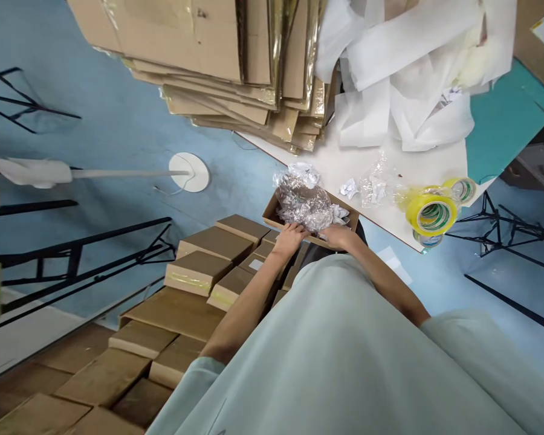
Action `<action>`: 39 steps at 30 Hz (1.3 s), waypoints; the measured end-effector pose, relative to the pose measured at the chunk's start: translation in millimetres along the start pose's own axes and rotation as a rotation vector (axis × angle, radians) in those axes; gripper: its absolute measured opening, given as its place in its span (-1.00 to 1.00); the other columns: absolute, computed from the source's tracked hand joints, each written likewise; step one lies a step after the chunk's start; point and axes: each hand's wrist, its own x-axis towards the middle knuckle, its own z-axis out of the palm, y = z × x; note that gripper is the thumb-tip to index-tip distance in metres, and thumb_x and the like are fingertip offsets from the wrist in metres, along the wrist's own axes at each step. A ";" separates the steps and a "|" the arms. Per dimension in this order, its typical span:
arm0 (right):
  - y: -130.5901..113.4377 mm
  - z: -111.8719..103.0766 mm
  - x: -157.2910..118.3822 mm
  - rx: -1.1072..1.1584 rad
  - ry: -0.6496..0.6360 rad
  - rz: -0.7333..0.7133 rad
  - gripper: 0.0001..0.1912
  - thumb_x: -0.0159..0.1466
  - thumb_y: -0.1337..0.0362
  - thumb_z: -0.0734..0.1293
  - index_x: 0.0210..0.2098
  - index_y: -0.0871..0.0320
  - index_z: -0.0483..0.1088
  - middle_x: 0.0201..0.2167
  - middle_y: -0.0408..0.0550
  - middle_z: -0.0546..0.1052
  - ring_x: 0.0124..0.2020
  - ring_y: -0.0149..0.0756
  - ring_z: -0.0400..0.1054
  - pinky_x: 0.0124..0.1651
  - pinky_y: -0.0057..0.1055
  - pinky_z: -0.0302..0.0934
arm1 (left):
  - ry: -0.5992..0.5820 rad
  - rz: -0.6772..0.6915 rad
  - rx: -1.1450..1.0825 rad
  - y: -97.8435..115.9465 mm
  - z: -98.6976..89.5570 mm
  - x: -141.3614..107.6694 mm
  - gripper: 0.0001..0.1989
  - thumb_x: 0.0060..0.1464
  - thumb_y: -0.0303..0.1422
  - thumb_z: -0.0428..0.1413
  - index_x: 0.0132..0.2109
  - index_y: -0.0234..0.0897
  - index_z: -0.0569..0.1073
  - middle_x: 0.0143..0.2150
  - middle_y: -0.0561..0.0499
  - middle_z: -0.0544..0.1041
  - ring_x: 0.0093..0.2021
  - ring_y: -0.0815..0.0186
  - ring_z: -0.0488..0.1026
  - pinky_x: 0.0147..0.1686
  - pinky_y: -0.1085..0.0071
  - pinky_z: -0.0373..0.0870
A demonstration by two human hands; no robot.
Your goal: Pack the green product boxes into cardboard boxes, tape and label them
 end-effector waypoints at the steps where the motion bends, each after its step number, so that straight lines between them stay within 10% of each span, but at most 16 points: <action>1: -0.4 -9.3 -4.0 0.008 -0.036 -0.007 -0.87 0.39 0.30 0.57 -0.07 0.07 0.68 -0.11 0.05 0.73 -0.09 -0.10 0.65 -0.03 -0.29 0.54 | 0.005 -0.009 -0.003 -2.0 1.1 -1.1 -0.60 0.39 -0.56 0.06 0.13 -0.16 0.72 -0.05 -0.23 0.67 0.09 -0.01 0.47 0.03 0.12 0.30; 7: -15.3 -68.9 73.7 0.036 0.330 -0.097 -0.29 0.55 0.04 0.37 0.59 0.16 0.26 0.53 0.34 0.34 0.53 0.30 0.21 0.48 0.25 0.28 | 0.052 -0.035 -0.034 -17.5 -0.4 -3.1 -0.62 0.40 -0.56 0.08 0.11 -0.16 0.73 -0.04 -0.22 0.68 0.09 -0.01 0.47 0.04 0.12 0.28; 12: -32.6 -39.9 144.6 -0.111 0.324 -0.132 -0.18 0.47 0.26 0.45 0.64 0.06 0.17 0.63 0.33 0.15 0.63 0.39 -0.05 0.55 0.43 0.04 | 0.041 -0.058 0.007 -31.7 -7.7 0.3 -0.57 0.41 -0.56 0.04 0.17 -0.18 0.72 -0.03 -0.24 0.68 0.09 -0.03 0.46 0.05 0.10 0.28; 18: -29.1 32.9 118.2 -0.053 0.061 -0.183 -0.38 0.56 0.46 0.18 0.55 0.03 0.34 0.47 0.26 0.41 0.45 0.03 0.26 0.47 0.02 0.21 | 0.115 -0.042 -0.013 -39.6 -14.4 -9.2 -0.62 0.46 -0.50 0.02 0.12 -0.17 0.72 -0.02 -0.26 0.66 0.11 -0.05 0.45 0.10 0.06 0.30; 25: -40.5 56.1 116.4 0.057 -0.251 0.013 -0.41 0.39 0.38 0.49 0.39 0.26 0.48 0.51 0.38 0.40 0.51 -0.03 0.29 0.52 -0.05 0.14 | 0.088 0.071 -0.051 -23.9 -7.2 -22.1 -0.64 0.47 -0.48 0.02 0.15 -0.15 0.69 -0.02 -0.24 0.64 0.10 -0.04 0.43 0.08 0.07 0.32; 32: -9.1 -0.2 21.8 0.180 0.073 -0.075 -0.44 0.59 0.12 0.29 0.54 -0.01 0.39 0.62 0.11 0.28 0.62 0.01 0.17 0.55 -0.05 0.22 | 0.060 0.159 -0.021 -15.4 -0.3 -9.4 -0.61 0.46 -0.51 0.02 0.18 -0.19 0.69 0.01 -0.26 0.65 0.11 -0.04 0.44 0.07 0.08 0.31; 39: 44.4 -38.1 7.8 0.041 0.562 0.545 -0.21 0.60 -0.08 0.23 0.66 0.18 0.11 0.63 0.47 0.10 0.66 0.46 -0.07 0.45 0.47 0.19 | 0.041 0.160 -0.004 -6.0 -0.7 3.9 -0.57 0.37 -0.59 0.04 0.16 -0.19 0.71 -0.01 -0.26 0.66 0.12 -0.05 0.46 0.07 0.07 0.33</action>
